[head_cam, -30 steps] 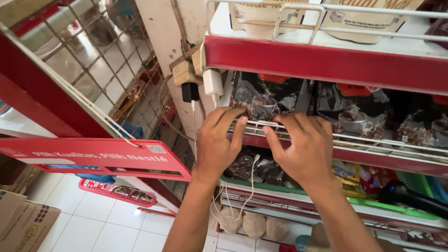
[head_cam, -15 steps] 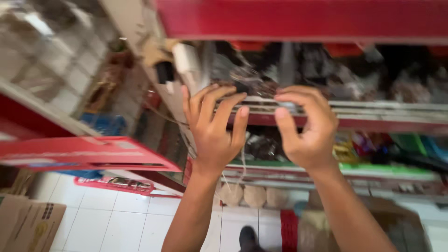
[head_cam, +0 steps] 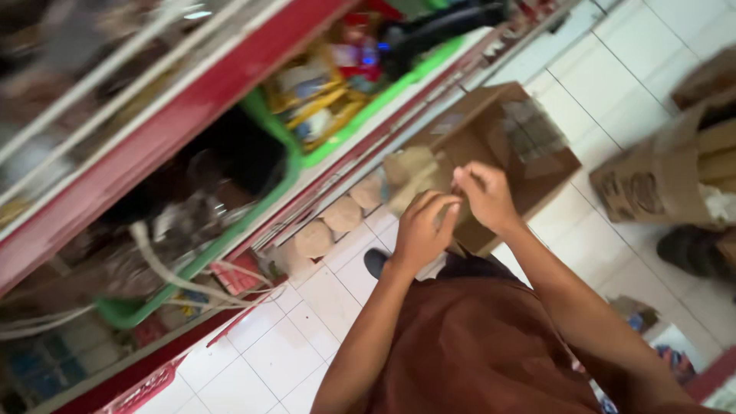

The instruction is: The person cleans store shelves by wiping them with a cloth and a spray bottle. They also handle various packaged goods, including coffee and detergent, moving them from boxes to the shelves.

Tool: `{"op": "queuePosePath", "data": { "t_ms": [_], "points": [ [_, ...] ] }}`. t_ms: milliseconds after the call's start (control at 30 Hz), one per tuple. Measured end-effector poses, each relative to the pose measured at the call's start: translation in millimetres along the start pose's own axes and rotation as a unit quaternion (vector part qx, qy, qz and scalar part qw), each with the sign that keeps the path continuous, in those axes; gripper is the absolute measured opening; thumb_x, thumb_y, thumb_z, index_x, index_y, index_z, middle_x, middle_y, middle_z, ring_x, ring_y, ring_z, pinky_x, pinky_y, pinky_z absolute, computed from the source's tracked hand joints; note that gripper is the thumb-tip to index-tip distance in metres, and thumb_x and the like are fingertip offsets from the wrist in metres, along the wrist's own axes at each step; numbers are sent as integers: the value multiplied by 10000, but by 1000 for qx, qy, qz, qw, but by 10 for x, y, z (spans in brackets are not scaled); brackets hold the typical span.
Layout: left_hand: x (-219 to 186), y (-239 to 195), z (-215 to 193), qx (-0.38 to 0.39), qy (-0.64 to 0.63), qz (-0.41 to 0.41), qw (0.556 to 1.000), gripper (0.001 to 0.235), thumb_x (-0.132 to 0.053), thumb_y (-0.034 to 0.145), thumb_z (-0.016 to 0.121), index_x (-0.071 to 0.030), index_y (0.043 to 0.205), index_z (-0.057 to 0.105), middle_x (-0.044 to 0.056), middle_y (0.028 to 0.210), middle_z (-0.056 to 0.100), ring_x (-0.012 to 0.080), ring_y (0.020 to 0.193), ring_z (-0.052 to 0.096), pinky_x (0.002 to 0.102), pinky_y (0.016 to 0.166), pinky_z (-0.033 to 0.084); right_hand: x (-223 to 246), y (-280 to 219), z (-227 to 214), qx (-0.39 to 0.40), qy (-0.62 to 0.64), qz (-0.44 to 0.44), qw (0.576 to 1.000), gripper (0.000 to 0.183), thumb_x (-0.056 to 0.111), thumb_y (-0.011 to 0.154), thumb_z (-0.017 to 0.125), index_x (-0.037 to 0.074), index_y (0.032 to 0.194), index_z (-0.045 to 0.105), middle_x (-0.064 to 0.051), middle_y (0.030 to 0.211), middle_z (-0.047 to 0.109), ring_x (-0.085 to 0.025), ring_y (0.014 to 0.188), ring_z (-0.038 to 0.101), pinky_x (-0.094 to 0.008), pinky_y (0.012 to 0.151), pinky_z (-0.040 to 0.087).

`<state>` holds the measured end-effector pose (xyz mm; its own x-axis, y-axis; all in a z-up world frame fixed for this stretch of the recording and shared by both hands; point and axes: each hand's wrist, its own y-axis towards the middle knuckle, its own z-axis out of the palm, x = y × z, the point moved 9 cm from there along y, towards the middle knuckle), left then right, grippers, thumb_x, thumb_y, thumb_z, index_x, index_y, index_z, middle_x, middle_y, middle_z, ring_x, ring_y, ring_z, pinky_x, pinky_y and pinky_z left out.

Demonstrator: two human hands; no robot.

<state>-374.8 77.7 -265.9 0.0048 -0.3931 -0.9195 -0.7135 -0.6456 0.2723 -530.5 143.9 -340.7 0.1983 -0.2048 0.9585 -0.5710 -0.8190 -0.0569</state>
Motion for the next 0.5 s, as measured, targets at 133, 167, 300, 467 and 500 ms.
{"op": "queuePosePath", "data": {
  "t_ms": [133, 167, 300, 467, 500],
  "points": [
    [848, -376, 916, 111, 113, -42, 986, 255, -203, 909, 697, -107, 1146, 705, 145, 1205, 651, 377, 1170, 571, 480, 984, 473, -973, -427, -623, 55, -190, 29, 980, 288, 310, 997, 651, 29, 1010, 716, -126, 975, 735, -268, 911, 693, -409, 816, 560],
    [1012, -484, 1111, 132, 136, -56, 980, 284, -220, 890, 709, -109, 1151, 703, 156, 1239, 629, 390, 1205, 536, 494, 994, 455, -1127, -517, -770, 69, -267, 18, 961, 295, 319, 973, 662, 41, 1045, 730, -144, 1024, 738, -315, 952, 704, -452, 853, 564],
    [1339, -706, 1696, 133, 210, -40, 968, 329, -252, 840, 732, -121, 1140, 712, 164, 1320, 587, 410, 1285, 458, 543, 1061, 404, -1562, -633, -1051, 167, -377, -66, 909, 379, 422, 858, 717, 88, 1037, 741, -142, 1006, 759, -351, 993, 697, -632, 1061, 370],
    [1664, -724, 2085, 134, 213, -160, 955, 315, -264, 914, 685, -126, 1198, 695, 156, 1373, 577, 395, 1318, 474, 534, 1120, 385, -2053, -552, -981, 313, -377, 21, 872, 403, 463, 905, 676, 124, 1118, 718, -138, 789, 781, -315, 894, 751, -602, 1205, 302],
    [1707, -715, 2070, 113, 202, -197, 953, 313, -267, 954, 661, -131, 1235, 685, 155, 1414, 567, 397, 1328, 479, 518, 1129, 397, -2032, -475, -947, 318, -336, 23, 886, 382, 448, 917, 668, 121, 1108, 718, -133, 831, 780, -320, 898, 752, -560, 1122, 384]
  ]
}}
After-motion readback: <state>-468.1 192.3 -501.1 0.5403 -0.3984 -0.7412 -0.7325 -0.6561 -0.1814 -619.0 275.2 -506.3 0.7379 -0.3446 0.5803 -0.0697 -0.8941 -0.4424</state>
